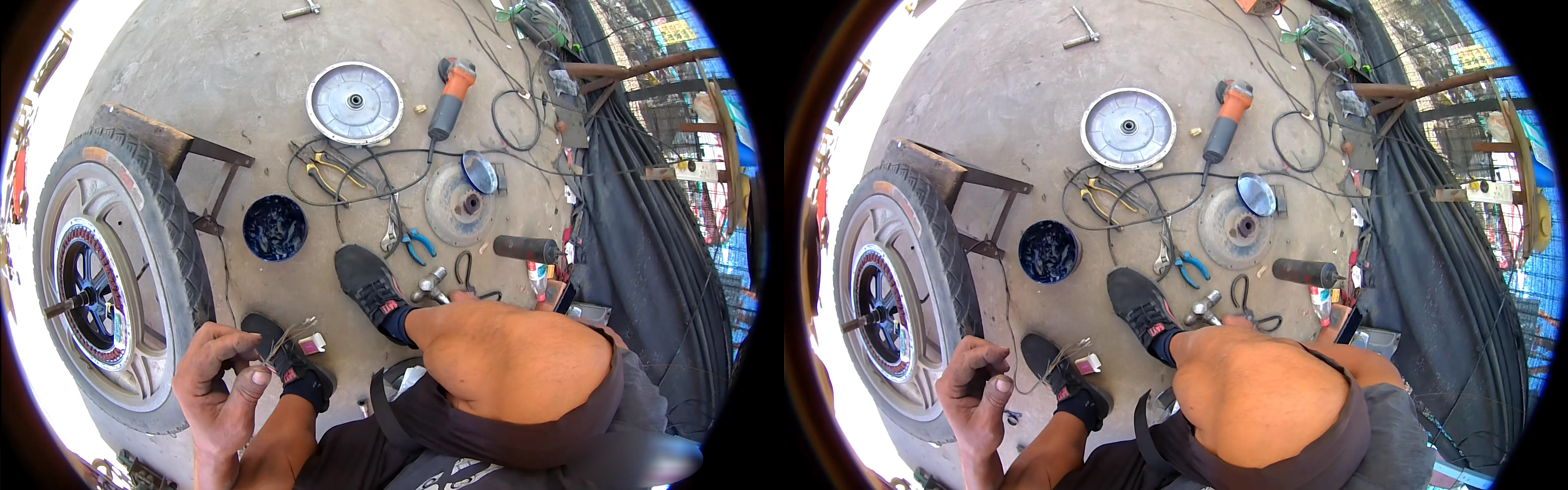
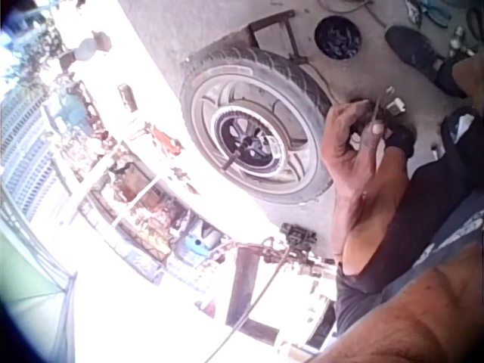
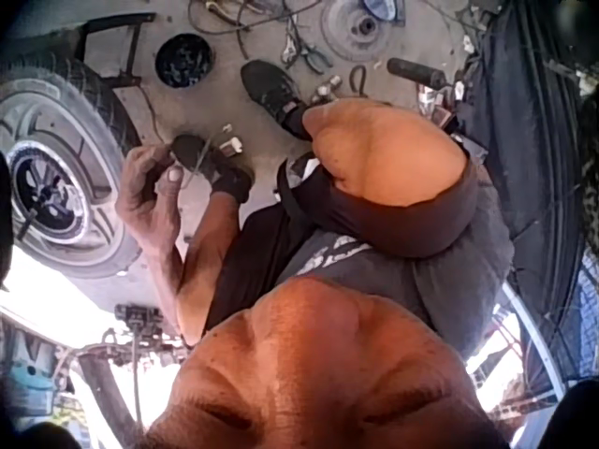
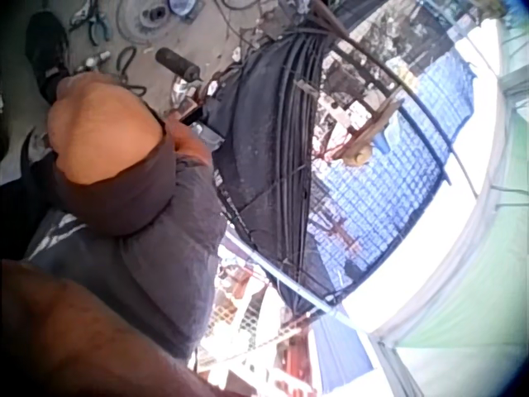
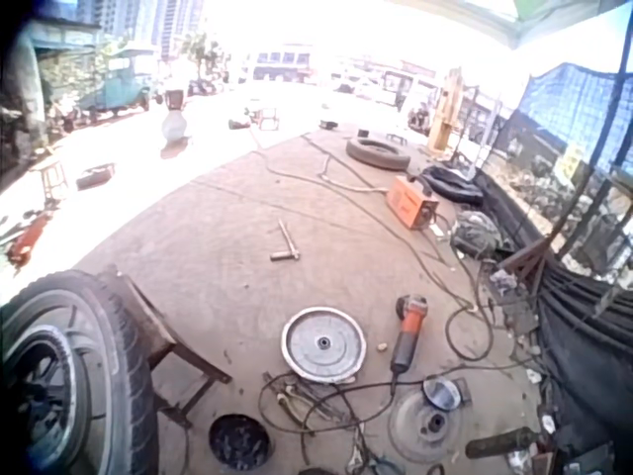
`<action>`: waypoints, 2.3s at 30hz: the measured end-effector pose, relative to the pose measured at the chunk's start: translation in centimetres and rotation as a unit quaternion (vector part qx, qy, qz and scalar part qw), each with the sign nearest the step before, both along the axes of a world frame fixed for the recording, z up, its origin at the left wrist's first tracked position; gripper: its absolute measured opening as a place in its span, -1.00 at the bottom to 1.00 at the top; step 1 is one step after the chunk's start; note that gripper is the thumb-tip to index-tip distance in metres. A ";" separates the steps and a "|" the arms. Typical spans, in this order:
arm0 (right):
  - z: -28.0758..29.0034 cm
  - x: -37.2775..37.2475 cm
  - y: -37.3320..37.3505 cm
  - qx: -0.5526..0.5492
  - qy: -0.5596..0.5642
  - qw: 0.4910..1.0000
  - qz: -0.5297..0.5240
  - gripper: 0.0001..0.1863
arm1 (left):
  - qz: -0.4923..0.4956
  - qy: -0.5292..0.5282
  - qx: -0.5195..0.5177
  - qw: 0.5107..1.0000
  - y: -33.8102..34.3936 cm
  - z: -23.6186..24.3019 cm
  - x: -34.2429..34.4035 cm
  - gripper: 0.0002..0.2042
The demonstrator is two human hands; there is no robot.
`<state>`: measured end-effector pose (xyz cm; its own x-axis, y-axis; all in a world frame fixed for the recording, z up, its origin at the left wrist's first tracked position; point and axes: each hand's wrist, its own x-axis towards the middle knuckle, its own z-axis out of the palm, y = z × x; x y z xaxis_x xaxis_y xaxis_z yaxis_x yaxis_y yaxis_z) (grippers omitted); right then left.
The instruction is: The person applies grease to a wheel bearing, places it into a hub cover, and uses shears to press a seal into the bearing. The person then places the bearing into the wheel hub.
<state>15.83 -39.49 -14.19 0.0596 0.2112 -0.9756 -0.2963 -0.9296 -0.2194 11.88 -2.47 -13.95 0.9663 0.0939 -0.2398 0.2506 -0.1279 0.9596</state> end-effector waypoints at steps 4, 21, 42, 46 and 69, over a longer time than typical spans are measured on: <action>-7.2 1.9 -1.9 -0.044 -0.032 0.997 -0.059 -0.73 | -0.006 0.005 0.011 1.000 0.0 0.0 0.0 -0.66; -20.0 27.3 8.6 0.178 -0.378 0.831 -0.367 -0.60 | -0.029 0.012 0.003 1.000 -0.2 -0.4 1.1 -0.66; -23.7 28.0 9.6 0.167 -0.391 0.835 -0.350 -0.54 | -0.030 0.024 0.005 0.999 -0.3 -0.4 1.6 -0.68; -24.6 27.7 9.1 0.165 -0.377 0.846 -0.338 -0.53 | -0.030 0.028 -0.004 0.999 -0.3 -0.4 1.7 -0.68; -24.5 26.2 9.3 0.187 -0.363 0.803 -0.433 -0.49 | -0.036 0.036 0.004 0.999 -0.1 -0.1 1.5 -0.71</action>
